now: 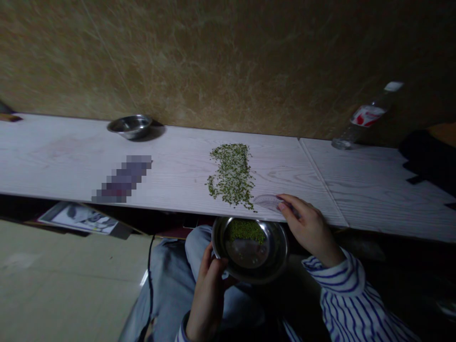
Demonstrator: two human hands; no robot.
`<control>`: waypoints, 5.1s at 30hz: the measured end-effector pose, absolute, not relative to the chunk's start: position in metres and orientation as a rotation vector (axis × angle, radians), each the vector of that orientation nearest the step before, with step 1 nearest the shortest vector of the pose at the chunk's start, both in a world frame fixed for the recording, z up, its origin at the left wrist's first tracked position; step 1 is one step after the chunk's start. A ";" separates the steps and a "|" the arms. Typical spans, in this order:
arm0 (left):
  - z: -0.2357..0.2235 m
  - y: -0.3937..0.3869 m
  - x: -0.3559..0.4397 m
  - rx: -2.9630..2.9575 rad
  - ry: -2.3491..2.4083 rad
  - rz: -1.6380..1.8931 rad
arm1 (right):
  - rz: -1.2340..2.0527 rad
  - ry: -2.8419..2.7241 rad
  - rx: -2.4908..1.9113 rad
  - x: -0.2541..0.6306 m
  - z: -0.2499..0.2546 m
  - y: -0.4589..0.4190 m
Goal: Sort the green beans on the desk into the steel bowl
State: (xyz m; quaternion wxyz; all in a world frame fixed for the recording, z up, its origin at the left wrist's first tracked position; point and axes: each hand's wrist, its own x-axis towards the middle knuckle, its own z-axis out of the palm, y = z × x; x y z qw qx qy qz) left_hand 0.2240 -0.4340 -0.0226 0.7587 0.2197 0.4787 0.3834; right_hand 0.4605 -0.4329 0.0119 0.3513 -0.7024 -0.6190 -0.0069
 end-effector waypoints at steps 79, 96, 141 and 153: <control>-0.020 -0.431 0.223 0.456 1.078 0.894 | 0.092 -1.580 -1.804 0.438 0.012 -0.409; -0.018 -0.429 0.218 0.465 1.068 0.903 | 0.107 -1.664 -1.766 0.437 0.010 -0.407; -0.032 -0.423 0.214 0.437 1.071 0.885 | 0.240 -1.529 -1.769 0.423 0.006 -0.421; -0.030 -0.416 0.209 0.426 1.034 0.810 | 0.193 -1.534 -1.843 0.419 0.010 -0.405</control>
